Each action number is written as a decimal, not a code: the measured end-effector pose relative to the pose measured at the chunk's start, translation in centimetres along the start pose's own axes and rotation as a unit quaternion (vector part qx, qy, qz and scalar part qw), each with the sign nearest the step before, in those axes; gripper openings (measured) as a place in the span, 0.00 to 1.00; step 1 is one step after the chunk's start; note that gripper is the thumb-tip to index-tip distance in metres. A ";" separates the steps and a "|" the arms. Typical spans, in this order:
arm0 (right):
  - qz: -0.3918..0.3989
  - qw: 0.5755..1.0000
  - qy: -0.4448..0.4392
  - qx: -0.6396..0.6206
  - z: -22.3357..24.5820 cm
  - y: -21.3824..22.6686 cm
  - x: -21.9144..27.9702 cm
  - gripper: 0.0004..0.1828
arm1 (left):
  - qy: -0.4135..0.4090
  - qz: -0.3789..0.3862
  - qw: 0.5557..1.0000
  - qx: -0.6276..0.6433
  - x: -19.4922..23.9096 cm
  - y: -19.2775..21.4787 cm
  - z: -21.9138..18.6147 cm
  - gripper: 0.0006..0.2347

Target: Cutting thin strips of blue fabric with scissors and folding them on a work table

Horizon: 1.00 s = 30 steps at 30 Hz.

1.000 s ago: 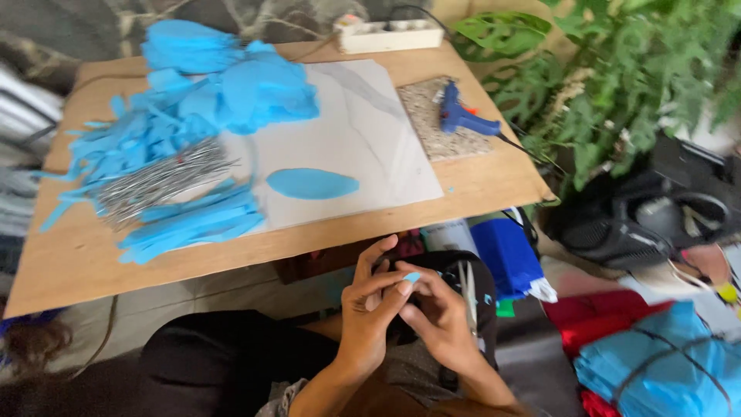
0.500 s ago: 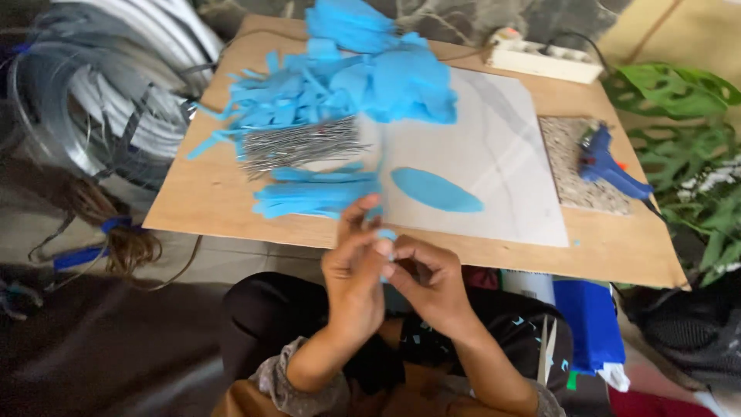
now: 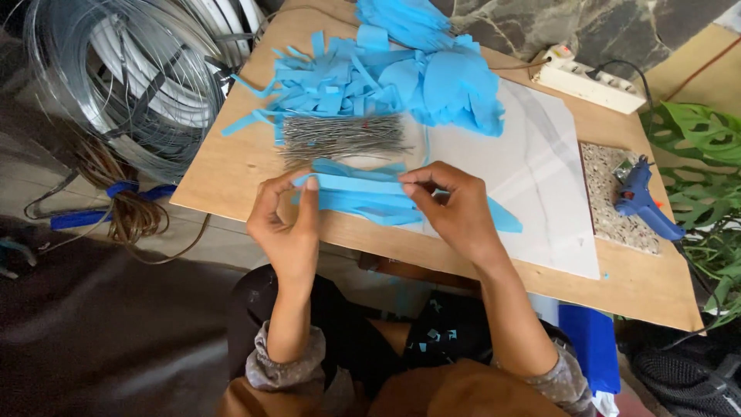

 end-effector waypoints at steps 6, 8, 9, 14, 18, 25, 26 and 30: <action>-0.023 0.994 0.025 0.107 -2.7 -0.1 -0.9 0.06 | -0.156 0.002 0.961 -0.229 -0.3 -0.5 0.3 0.02; -0.025 0.993 0.019 0.118 -3.2 -0.2 -0.9 0.07 | -0.207 -0.012 0.941 -0.269 -0.2 -0.7 0.3 0.03; -0.021 0.991 0.021 0.130 -3.3 -0.2 -0.9 0.08 | -0.213 -0.012 0.935 -0.284 -0.1 -0.7 0.5 0.04; -0.016 0.973 0.053 0.222 -2.8 0.3 -1.3 0.14 | -0.216 -0.015 0.923 -0.316 -0.1 -1.2 -0.3 0.08; -0.008 0.932 0.098 0.350 -1.8 1.3 -3.0 0.18 | -0.237 -0.024 0.933 -0.272 -0.2 -0.5 -2.1 0.20; 0.018 0.914 0.326 0.240 -0.3 -2.2 -11.3 0.03 | -0.245 -0.101 0.949 -0.168 -0.1 2.3 -4.3 0.14; 0.015 0.913 0.330 0.240 -1.8 -3.1 -12.7 0.03 | -0.248 -0.103 0.949 -0.166 0.0 2.1 -4.9 0.14; 0.101 0.874 0.372 0.294 -5.2 -7.5 -16.4 0.14 | -0.222 -0.117 0.956 -0.150 -0.1 2.2 -5.3 0.08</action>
Point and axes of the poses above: each hand's wrist, its own x-axis away from the middle knuckle, its own y-axis out of the back of the hand, z = x × y, the point moved 5 cm from there along -x, towards the middle knuckle, and after that the axes turned 10 degrees about -z, right-handed, at the moved point
